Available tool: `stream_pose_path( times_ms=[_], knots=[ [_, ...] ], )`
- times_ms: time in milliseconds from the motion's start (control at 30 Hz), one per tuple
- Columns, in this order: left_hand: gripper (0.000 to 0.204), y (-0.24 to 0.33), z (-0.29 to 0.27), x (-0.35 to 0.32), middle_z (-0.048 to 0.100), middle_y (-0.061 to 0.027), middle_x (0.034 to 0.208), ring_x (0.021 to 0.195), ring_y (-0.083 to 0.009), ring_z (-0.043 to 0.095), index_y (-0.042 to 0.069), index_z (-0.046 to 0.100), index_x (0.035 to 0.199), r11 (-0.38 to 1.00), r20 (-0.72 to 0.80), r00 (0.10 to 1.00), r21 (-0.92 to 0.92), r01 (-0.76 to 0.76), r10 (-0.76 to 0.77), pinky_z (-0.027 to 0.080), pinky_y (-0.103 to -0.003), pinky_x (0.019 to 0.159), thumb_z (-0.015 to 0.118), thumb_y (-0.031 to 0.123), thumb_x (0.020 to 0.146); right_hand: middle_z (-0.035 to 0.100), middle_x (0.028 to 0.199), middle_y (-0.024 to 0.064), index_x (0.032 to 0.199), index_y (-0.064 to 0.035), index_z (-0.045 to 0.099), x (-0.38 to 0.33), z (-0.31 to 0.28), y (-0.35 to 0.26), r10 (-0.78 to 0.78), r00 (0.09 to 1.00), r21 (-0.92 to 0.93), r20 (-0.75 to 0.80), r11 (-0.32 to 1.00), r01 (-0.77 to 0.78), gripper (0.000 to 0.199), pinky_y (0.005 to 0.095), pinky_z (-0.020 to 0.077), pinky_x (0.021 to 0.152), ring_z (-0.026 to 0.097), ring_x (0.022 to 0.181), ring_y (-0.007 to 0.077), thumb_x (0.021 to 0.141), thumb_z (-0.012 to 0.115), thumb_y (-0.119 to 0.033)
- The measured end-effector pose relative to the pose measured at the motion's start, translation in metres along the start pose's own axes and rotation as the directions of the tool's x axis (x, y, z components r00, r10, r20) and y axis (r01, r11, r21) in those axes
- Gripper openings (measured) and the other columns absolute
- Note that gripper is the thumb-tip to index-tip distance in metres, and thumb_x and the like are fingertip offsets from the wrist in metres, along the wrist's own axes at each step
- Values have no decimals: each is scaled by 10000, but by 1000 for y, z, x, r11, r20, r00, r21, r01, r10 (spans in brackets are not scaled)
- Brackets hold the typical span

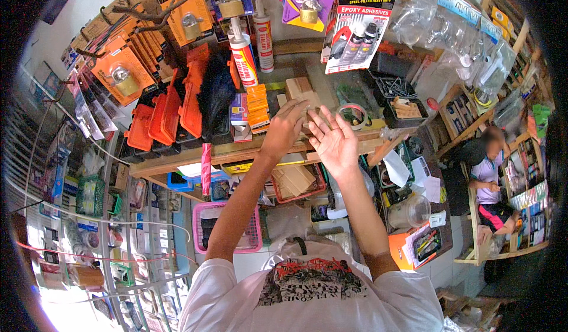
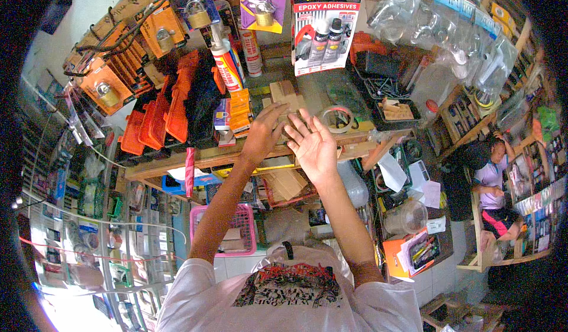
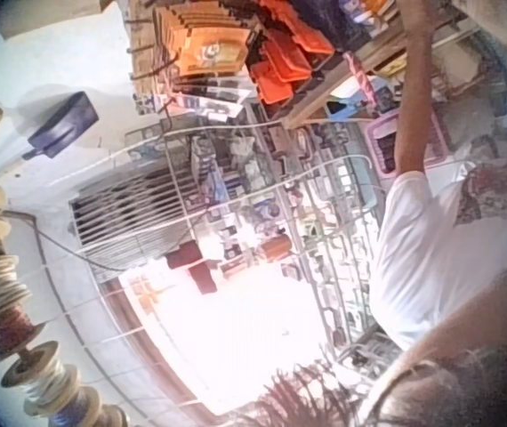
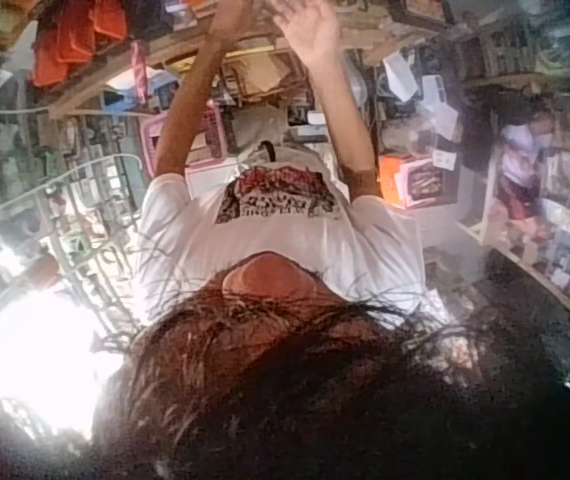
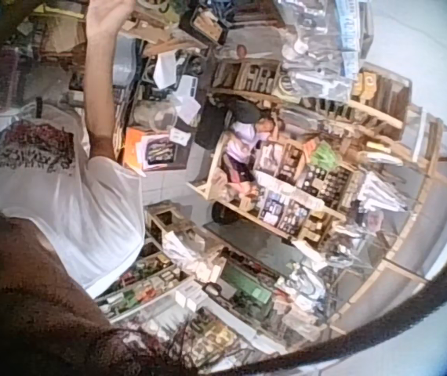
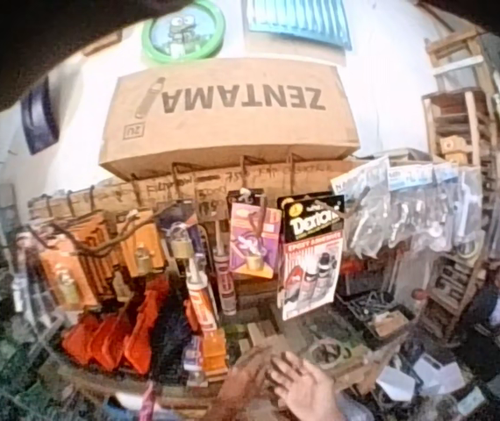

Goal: The person assembles a small cardboard box by folding its flaps and securing them with clear adhesive tape. They use scissors to cut the tape and place the finished box on a nearby shelf.

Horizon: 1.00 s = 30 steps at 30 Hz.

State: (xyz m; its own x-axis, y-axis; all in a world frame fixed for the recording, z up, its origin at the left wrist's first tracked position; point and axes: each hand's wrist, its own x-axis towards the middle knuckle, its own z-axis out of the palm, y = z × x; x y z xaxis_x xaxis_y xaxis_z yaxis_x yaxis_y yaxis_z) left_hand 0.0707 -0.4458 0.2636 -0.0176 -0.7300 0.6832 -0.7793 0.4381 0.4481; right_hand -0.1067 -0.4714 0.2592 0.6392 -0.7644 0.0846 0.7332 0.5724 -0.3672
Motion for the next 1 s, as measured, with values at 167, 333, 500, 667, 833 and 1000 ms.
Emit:
stream_pose_path(
  times_ms=[167, 333, 500, 667, 833, 1000],
  knots=[
    [468, -3, 1, 1, 601, -234, 1279, 1174, -415, 581, 2, 605, 1260, 1000, 14, 1000, -19, -6, 6, 505, -453, 976, 634, -39, 795, 511, 1425, 182, 1415, -53, 474, 2, 6, -2, 14, 1000, 46, 10, 999, -15, 475, 399, 513, 883, 614, 1167, 272, 1027, 488, -328],
    [467, -7, 0, 4, 655, -185, 1236, 1213, -382, 580, -4, 642, 1220, 999, 18, 999, -9, -37, 37, 487, -442, 1023, 635, -63, 757, 506, 1421, 185, 1449, -40, 417, 3, 13, -2, 23, 1000, 75, -5, 997, -23, 519, 403, 512, 879, 582, 1232, 291, 1030, 483, -338],
    [421, -4, -5, 10, 673, -188, 1205, 1197, -382, 593, -12, 659, 1190, 999, 53, 997, 3, -54, 54, 486, -444, 1025, 646, -31, 769, 521, 1395, 184, 1384, -18, 480, 6, 13, -7, 60, 998, 151, 19, 987, -62, 500, 394, 500, 888, 519, 1307, 310, 1025, 489, -366],
    [308, -7, -6, 12, 659, -231, 1186, 1137, -400, 611, -33, 679, 1110, 995, 79, 996, 86, -40, 33, 493, -455, 992, 685, 65, 818, 488, 1394, 244, 1287, 38, 523, 9, 23, -18, 119, 991, 324, 63, 937, -133, 503, 414, 498, 887, 432, 1376, 356, 1023, 490, -389],
    [158, -12, -3, 15, 688, -191, 1036, 1074, -351, 622, -33, 686, 929, 985, 60, 993, 137, -107, 99, 516, -431, 936, 674, 68, 808, 374, 1475, 299, 1350, 90, 398, 11, 42, -30, 173, 985, 417, 4, 895, -159, 589, 439, 494, 888, 334, 1432, 411, 1026, 482, -395],
    [260, -12, -7, 16, 650, -224, 1200, 1128, -400, 611, 16, 706, 1092, 988, 144, 988, 137, -77, 57, 503, -453, 967, 695, 148, 868, 236, 1559, 303, 1448, 85, 178, 20, 48, -40, 218, 976, 475, 13, 857, -198, 718, 459, 492, 900, 288, 1452, 439, 1025, 473, -415]
  ],
)
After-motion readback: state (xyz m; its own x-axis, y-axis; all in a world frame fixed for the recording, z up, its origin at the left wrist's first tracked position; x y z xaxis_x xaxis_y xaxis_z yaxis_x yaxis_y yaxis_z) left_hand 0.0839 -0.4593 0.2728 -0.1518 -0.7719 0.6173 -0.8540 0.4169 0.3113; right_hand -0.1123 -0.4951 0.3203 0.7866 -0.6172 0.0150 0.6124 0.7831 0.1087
